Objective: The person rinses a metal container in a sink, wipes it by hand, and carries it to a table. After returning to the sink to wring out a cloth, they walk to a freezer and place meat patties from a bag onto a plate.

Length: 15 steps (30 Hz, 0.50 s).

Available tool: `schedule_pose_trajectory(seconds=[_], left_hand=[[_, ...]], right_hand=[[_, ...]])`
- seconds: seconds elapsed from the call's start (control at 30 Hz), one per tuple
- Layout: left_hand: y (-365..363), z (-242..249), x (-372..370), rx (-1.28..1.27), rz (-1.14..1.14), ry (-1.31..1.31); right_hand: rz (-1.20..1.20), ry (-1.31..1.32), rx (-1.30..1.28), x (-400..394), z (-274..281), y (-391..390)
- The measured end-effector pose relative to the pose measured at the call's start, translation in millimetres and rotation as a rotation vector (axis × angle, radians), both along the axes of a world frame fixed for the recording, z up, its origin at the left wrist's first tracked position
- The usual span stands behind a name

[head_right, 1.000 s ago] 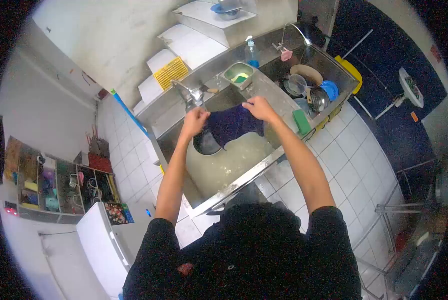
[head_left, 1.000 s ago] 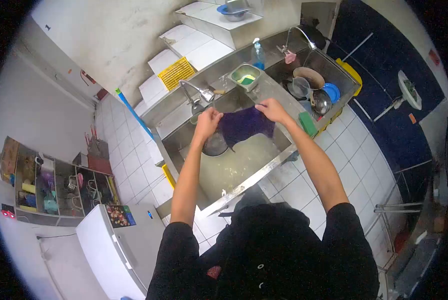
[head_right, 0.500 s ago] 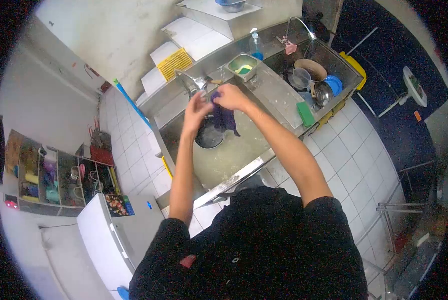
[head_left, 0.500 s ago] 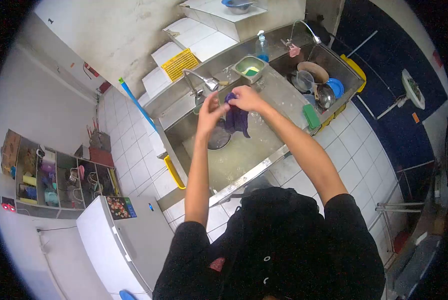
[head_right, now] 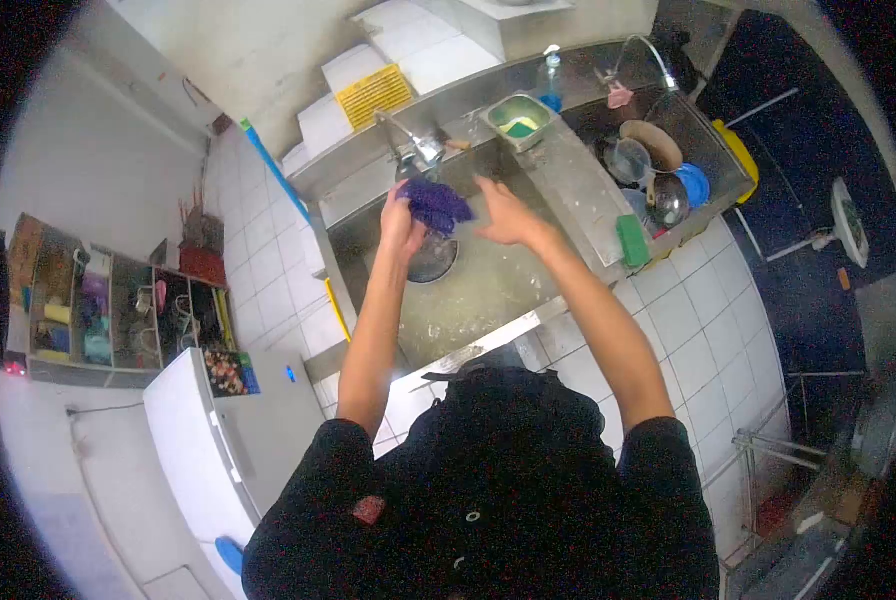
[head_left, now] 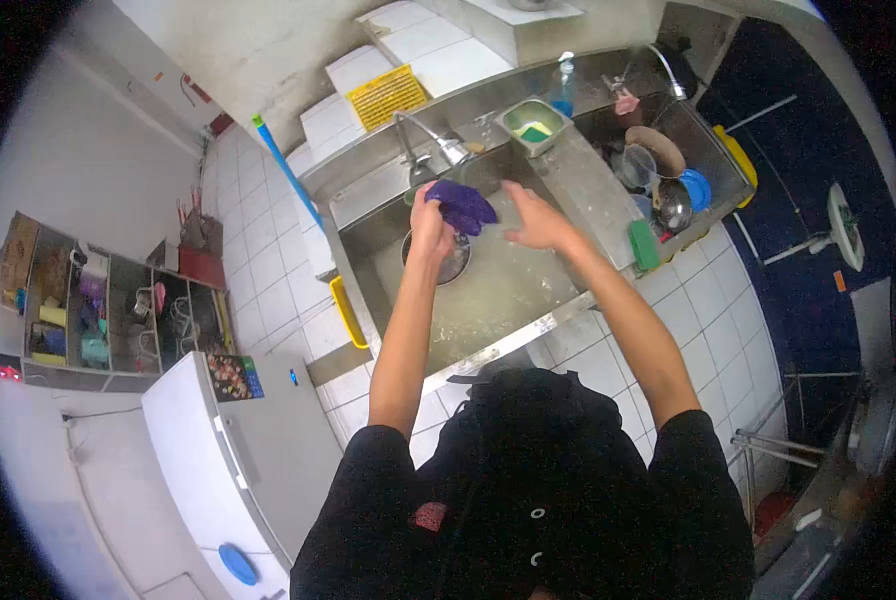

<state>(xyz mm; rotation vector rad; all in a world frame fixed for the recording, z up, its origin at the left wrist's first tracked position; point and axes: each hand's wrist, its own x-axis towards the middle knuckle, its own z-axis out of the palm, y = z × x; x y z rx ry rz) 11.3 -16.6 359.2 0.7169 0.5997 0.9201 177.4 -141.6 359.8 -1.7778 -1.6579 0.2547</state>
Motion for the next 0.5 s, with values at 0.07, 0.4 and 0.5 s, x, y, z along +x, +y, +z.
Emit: schedule_pose_trajectory(seconds=[0.07,0.4,0.5], left_hand=[[6.9,1.1,-4.1,0.008,0.022,0.068],[75.7,-2.9,-116.1,-0.132,-0.220,0.138],[83.7,-11.5,-98.8,-0.051,-0.344,0.050]], right_hand=[[0.164,0.290,0.087,-38.3,10.6,20.3],[0.380,0.687,-0.183,-71.7,-12.1,124.1],[0.505,0.518,-0.192,-77.8,13.4,139.8]])
